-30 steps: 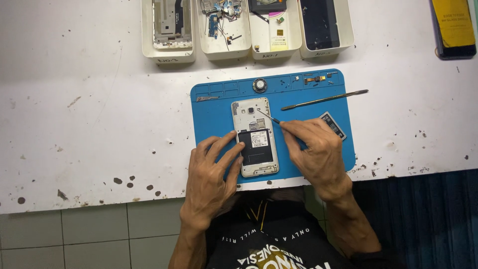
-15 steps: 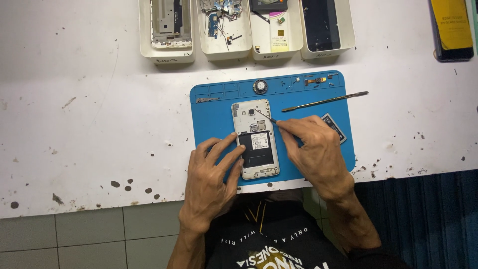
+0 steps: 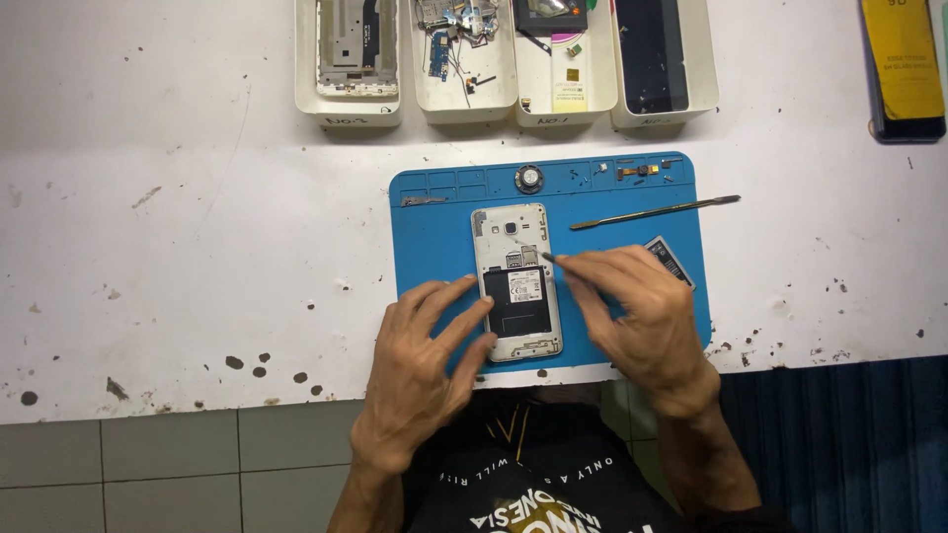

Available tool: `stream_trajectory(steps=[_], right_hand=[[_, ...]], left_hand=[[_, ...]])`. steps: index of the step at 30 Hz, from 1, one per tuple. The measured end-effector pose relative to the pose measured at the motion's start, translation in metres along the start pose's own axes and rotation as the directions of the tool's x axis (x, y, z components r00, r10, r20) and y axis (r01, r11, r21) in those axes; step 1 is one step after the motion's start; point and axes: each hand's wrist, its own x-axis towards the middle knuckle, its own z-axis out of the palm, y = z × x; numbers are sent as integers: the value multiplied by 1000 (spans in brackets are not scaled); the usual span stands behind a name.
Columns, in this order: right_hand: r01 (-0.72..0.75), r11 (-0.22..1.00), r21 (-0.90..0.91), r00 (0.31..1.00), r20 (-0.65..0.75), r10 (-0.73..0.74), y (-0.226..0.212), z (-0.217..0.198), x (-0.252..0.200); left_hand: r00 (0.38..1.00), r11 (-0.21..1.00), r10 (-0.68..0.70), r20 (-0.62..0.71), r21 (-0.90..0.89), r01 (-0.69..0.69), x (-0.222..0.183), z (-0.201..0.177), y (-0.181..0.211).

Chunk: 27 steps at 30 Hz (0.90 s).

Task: Repairing a mobile phone by installing internal components and using a precision tool for adjustments

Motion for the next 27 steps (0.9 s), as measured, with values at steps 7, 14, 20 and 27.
stream_trajectory(steps=[7,14,20,27], right_hand=[[106,990,-93,992,72,-99,11,19,13],[164,983,-86,977,149,-151,14,17,19],[178,982,-66,973,159,-166,10,11,26],[73,989,128,989,118,-88,23,-12,55]], left_hand=[[1000,994,7,0,110,-7,-5,3,6],[1000,996,15,-6,83,-14,-5,3,5],[999,996,33,12,81,-34,-7,3,2],[999,998,53,10,22,-53,-11,2,0]])
